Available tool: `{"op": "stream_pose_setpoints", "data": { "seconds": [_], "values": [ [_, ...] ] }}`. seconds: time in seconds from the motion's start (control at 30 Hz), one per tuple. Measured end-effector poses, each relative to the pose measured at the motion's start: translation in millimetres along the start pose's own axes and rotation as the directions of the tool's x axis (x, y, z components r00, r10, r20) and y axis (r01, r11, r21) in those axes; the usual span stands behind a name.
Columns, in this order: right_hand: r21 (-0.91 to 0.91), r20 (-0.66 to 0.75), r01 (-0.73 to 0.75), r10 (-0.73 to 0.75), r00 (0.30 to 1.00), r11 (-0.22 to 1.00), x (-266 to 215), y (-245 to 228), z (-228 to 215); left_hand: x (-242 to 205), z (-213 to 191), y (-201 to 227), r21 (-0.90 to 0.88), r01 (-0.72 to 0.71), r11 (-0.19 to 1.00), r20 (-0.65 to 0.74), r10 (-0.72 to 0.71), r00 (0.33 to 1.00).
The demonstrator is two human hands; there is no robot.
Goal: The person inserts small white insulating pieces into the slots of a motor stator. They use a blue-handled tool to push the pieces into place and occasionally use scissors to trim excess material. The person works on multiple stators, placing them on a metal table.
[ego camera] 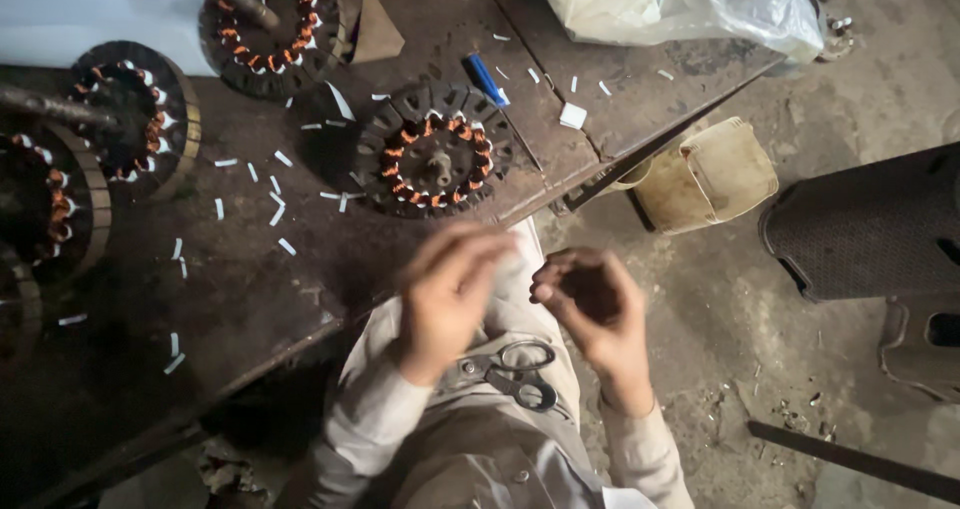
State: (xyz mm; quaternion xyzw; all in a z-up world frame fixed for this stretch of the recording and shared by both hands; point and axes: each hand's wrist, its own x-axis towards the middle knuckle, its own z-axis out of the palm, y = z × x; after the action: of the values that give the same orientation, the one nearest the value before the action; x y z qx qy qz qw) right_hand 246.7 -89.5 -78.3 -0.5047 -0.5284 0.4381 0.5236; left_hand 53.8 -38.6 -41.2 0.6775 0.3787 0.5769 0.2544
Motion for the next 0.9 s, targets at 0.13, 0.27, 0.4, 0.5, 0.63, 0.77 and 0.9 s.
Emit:
{"op": "stream_pose_setpoints", "data": {
  "seconds": [0.13,0.27,0.4,0.5,0.63,0.77,0.9],
  "values": [
    [-0.557,0.267,0.162,-0.009,0.964,0.815,-34.2,41.7,-1.1,39.6,-40.4,-13.1,0.218,0.057,0.974,-0.299,0.011,0.954],
    [-0.614,0.419,0.309,-0.032,0.907,0.726,-83.8,87.5,1.8,55.3,-52.5,-24.0,0.419,-0.113,0.901,-0.019,0.133,0.991],
    [-0.619,0.436,0.315,-0.018,0.900,0.720,-104.1,107.5,-8.6,51.7,-45.4,-17.5,0.531,-0.150,0.834,0.034,0.156,0.987],
    [-0.612,0.467,0.393,-0.087,0.880,0.687,-97.1,104.2,-7.9,57.8,-45.6,-8.9,0.611,-0.213,0.762,0.123,0.175,0.977],
    [-0.613,0.498,0.367,-0.019,0.867,0.700,-95.9,90.4,-6.1,63.6,-46.6,-6.6,0.733,-0.315,0.603,0.296,0.135,0.946],
    [-0.651,0.532,0.333,0.098,0.841,0.682,-96.6,88.9,-12.4,66.6,-52.5,-10.9,0.702,-0.353,0.618,0.371,0.106,0.923],
    [-0.664,0.583,0.348,0.167,0.795,0.662,-89.3,97.5,-19.3,66.4,-58.6,-12.9,0.647,-0.332,0.686,0.283,0.188,0.941]
  ]
}}
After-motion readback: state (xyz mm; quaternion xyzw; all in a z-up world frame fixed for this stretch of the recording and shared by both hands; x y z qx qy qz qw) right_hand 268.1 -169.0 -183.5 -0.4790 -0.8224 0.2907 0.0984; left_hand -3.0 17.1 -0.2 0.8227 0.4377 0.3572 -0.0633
